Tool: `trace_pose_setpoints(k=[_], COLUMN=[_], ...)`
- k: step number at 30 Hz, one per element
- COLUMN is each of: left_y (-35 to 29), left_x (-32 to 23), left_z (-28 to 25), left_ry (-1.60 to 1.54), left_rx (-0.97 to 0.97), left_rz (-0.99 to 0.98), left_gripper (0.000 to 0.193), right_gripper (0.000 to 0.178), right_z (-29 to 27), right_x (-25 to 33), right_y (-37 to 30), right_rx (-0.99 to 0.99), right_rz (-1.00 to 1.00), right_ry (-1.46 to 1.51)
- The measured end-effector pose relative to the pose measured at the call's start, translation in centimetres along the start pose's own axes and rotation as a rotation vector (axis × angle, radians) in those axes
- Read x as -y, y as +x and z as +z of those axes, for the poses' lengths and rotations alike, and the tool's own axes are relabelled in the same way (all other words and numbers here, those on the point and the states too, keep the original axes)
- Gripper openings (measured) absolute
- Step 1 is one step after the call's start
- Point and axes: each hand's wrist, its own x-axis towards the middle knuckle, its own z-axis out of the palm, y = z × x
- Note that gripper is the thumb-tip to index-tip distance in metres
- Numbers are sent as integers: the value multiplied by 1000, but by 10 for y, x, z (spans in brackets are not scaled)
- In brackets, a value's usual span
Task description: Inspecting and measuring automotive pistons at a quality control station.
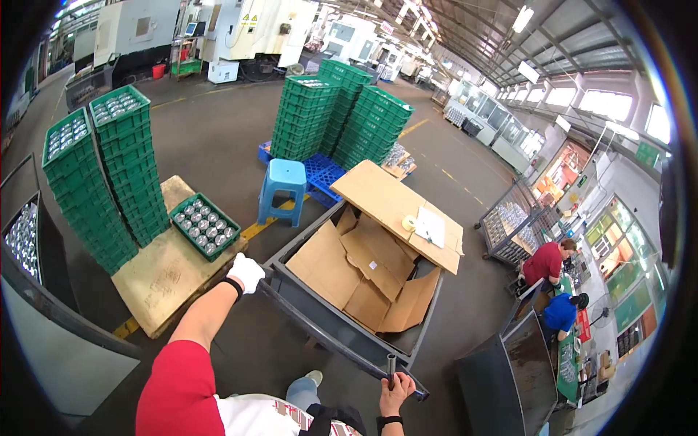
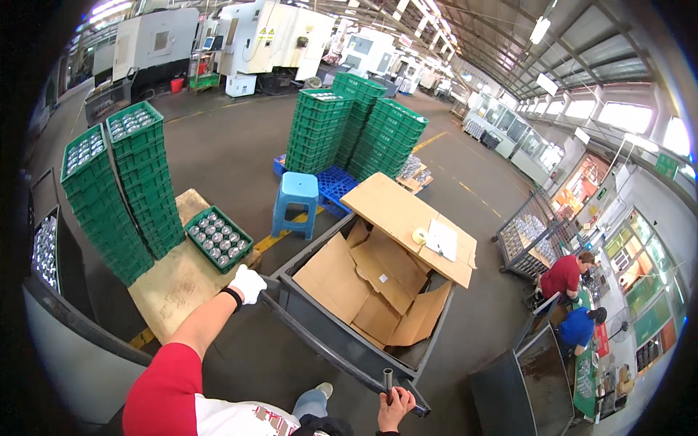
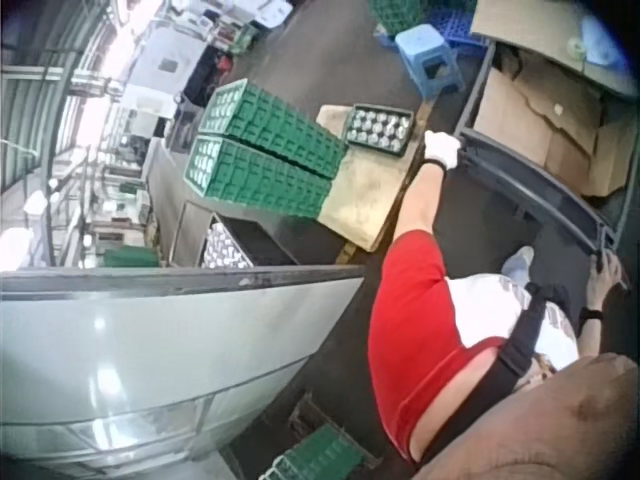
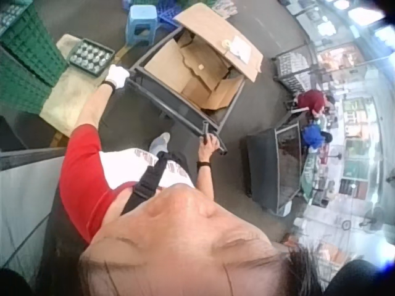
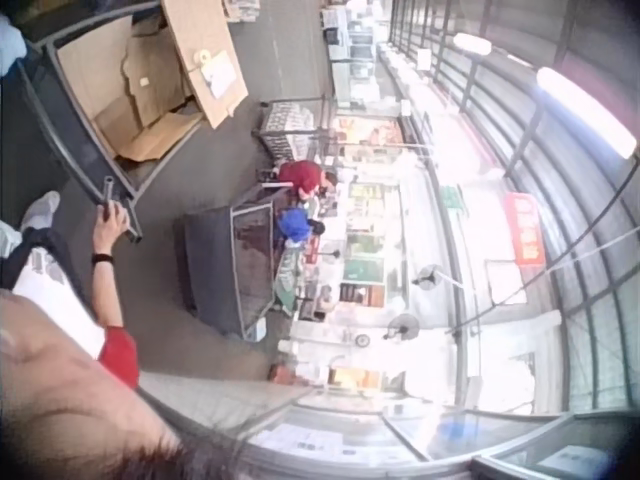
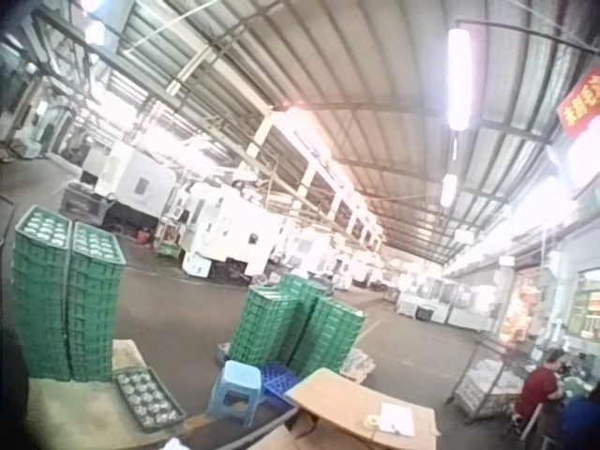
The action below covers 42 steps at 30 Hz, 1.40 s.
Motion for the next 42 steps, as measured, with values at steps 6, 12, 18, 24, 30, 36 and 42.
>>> trace_pose_setpoints(k=[6,12,18,24,30,36,42], left_y=[35,65,86,121,152,170,198], left_x=[-54,-160,-269,-361,-424,-439,-437], left_z=[-32,-53,-52,-94,-110,-123,-125], left_ry=[-33,-135,-351,-347,-374,-422,-418], left_rx=[9,-96,-152,87,212,254,291], left_rz=[-32,-15,190,499,620,634,708], left_gripper=[18,15,18,21,30,33,45], right_gripper=[31,25,26,26,34,39,34], right_z=[-2,-49,-50,-22,-15,9,34], right_x=[-68,-156,-147,-152,-137,-147,-134], right_y=[58,130,152,135,142,175,198], right_rx=[-24,-44,-130,113,118,76,-5], right_rz=[-81,-104,12,320,654,665,638], right_ry=[-29,-127,-173,255,629,495,341])
